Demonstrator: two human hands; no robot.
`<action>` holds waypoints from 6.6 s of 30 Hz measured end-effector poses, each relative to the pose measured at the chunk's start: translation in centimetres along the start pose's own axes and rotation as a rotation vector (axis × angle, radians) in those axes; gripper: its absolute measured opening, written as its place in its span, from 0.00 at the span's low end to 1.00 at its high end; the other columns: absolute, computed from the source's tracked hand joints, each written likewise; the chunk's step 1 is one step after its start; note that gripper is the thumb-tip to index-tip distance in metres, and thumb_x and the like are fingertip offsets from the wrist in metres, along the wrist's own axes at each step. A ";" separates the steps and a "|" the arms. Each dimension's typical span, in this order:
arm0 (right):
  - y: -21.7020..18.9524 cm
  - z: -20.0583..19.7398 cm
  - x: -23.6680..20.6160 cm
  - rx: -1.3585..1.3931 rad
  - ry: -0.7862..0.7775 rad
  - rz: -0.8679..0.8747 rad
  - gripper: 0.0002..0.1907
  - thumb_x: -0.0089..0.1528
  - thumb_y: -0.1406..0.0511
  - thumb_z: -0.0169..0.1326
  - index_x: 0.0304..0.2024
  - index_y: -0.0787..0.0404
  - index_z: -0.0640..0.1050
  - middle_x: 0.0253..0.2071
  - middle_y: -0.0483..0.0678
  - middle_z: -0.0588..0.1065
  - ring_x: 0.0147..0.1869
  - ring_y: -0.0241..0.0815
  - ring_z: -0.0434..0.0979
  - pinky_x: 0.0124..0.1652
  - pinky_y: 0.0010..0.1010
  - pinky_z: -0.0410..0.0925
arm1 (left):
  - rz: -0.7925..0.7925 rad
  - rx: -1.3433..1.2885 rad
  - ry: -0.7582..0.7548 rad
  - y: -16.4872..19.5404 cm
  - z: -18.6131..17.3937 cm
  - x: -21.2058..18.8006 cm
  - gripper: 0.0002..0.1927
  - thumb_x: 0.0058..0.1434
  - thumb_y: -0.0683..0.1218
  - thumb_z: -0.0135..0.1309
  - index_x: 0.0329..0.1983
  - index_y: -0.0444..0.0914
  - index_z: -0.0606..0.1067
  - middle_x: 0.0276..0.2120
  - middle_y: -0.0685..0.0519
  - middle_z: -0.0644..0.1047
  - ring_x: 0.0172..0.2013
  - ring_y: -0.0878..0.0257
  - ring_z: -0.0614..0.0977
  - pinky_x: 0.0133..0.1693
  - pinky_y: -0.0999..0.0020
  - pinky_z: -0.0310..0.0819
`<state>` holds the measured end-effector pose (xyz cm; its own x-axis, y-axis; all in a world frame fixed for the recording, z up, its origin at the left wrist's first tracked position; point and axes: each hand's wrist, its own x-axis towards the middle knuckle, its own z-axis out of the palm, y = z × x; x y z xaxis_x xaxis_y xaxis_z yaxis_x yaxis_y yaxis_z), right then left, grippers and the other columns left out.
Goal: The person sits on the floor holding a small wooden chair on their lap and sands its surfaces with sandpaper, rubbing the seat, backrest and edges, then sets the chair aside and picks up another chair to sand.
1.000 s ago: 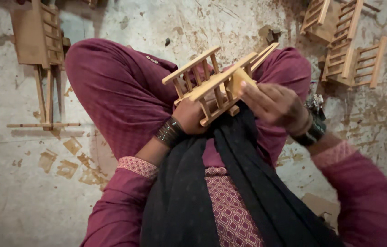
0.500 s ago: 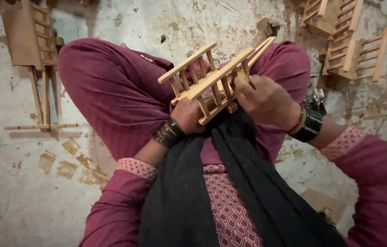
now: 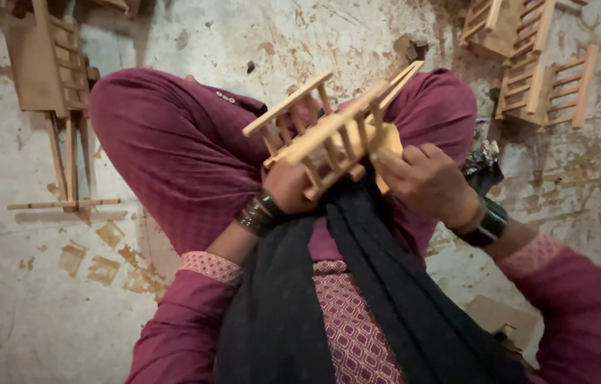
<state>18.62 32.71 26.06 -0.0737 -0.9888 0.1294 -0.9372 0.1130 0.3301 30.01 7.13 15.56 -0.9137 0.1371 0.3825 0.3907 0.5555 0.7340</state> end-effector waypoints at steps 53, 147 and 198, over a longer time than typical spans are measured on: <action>2.9 10.3 3.4 1.314 0.273 0.741 0.09 0.72 0.67 0.53 0.39 0.69 0.76 0.33 0.40 0.71 0.37 0.28 0.69 0.36 0.23 0.65 | -0.075 0.030 -0.006 -1.3 0.6 -1.1 0.32 0.48 0.47 0.61 0.61 0.44 0.76 0.57 0.44 0.77 0.56 0.44 0.78 0.55 0.52 0.74; -3.9 0.7 3.6 1.597 0.919 0.837 0.15 0.70 0.75 0.57 0.55 0.60 0.70 0.46 0.42 0.74 0.48 0.30 0.75 0.47 0.20 0.70 | -0.212 -0.280 0.272 7.5 -6.4 -0.3 0.09 0.64 0.42 0.59 0.47 0.35 0.80 0.39 0.48 0.83 0.38 0.58 0.87 0.41 0.68 0.79; -6.9 -0.2 2.7 2.005 0.431 0.896 0.11 0.62 0.70 0.60 0.47 0.67 0.80 0.42 0.47 0.81 0.45 0.31 0.80 0.46 0.21 0.74 | -0.486 -0.875 0.308 9.0 -2.4 0.9 0.08 0.66 0.44 0.62 0.37 0.33 0.80 0.28 0.59 0.79 0.29 0.75 0.76 0.31 0.77 0.69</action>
<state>24.97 29.27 24.35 -0.7534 -0.6470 -0.1174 0.2435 -0.1087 -0.9638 33.00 10.30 23.88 -0.9739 -0.2253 -0.0265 0.0457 -0.3095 0.9498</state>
